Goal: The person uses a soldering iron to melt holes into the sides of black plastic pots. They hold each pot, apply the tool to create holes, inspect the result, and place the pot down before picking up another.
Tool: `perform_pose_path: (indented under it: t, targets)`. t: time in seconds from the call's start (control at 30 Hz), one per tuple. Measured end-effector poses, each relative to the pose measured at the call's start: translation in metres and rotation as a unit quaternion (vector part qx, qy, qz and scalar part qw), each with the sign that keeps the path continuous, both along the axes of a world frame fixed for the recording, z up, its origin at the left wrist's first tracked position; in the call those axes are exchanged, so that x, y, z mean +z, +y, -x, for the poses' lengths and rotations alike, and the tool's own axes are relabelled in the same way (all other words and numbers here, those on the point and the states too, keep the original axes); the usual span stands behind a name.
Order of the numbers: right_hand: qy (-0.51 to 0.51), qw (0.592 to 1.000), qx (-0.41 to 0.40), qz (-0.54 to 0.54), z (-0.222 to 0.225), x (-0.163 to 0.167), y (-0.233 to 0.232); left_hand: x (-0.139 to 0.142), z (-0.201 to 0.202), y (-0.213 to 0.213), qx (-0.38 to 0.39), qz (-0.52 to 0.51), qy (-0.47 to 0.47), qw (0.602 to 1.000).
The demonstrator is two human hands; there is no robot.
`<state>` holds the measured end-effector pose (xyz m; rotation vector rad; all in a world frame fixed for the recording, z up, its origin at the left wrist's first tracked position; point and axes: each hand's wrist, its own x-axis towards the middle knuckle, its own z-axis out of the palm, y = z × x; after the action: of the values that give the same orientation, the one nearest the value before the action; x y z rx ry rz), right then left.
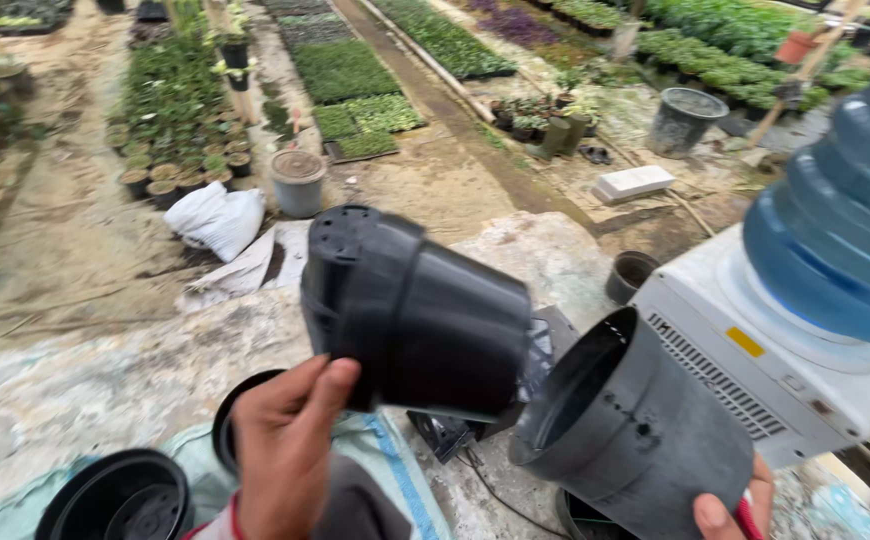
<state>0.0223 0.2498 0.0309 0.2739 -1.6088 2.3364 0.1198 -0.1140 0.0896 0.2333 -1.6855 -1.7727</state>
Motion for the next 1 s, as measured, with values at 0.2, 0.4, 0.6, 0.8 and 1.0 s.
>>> perform_pose_path:
  t: [0.2, 0.4, 0.6, 0.8, 1.0]
  targets:
    - [-0.023, 0.999, -0.037, 0.009, -0.013, -0.014, 0.007, 0.0, 0.049, 0.064, -0.213, -0.137, 0.011, 0.967]
    - [-0.113, 0.991, -0.073, -0.014, -0.016, -0.035, 0.012, -0.03, 0.058, 0.088, -0.318, -0.159, -0.054, 0.933]
    - [-0.116, 0.989, -0.085, -0.046, -0.016, -0.046, 0.012, -0.055, 0.061, 0.104, -0.354, -0.145, -0.074, 0.921]
    - [-0.166, 0.98, -0.068, -0.082, -0.014, -0.043, 0.014, -0.061, 0.059, 0.105, -0.386, -0.184, -0.073, 0.901]
    - [-0.189, 0.977, -0.058, -0.086, -0.014, -0.044, 0.008, -0.046, 0.054, 0.1, -0.438, -0.128, -0.051, 0.889]
